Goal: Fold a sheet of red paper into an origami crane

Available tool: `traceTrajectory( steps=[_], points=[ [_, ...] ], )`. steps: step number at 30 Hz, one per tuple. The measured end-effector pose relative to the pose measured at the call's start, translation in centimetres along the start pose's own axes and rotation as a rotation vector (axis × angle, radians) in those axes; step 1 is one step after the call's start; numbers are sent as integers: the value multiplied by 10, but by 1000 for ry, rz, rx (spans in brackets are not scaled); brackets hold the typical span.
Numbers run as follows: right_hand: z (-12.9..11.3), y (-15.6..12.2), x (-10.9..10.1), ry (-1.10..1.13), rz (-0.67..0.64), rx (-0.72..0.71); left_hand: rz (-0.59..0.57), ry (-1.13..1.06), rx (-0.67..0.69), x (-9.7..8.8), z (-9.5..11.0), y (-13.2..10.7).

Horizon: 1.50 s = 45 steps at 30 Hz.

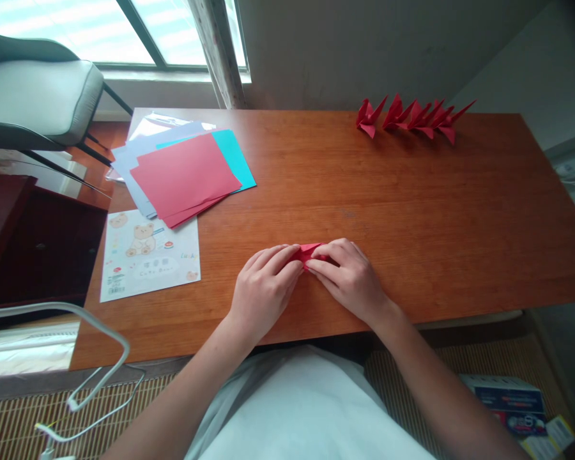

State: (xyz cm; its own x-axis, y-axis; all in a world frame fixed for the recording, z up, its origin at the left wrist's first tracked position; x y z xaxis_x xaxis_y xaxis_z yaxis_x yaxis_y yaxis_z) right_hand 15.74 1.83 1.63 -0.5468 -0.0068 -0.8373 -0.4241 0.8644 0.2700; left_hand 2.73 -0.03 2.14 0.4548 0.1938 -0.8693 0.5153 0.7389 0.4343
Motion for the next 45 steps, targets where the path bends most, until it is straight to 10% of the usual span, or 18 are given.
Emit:
traceTrajectory(
  steps=[17, 45],
  points=[
    [8, 6, -1, 214, 42, 297, 21, -35, -165, 1, 0, 4],
    [12, 11, 5, 117, 34, 401, 21, -110, -256, 8, -5, 13]
  ],
)
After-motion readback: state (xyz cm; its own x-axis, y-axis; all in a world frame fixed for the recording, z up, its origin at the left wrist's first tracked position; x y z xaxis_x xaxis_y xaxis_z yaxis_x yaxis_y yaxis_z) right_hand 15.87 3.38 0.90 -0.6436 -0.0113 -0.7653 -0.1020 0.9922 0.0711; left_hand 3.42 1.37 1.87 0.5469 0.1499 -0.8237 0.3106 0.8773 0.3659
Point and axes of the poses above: each hand's wrist, its own y-axis towards the middle knuckle, its own x-axis out of the palm, z = x × y, the point moved 8 cm from there along y, towards the middle knuckle, and after that the axes turned 11 degrees about x, right-handed, at the moved point
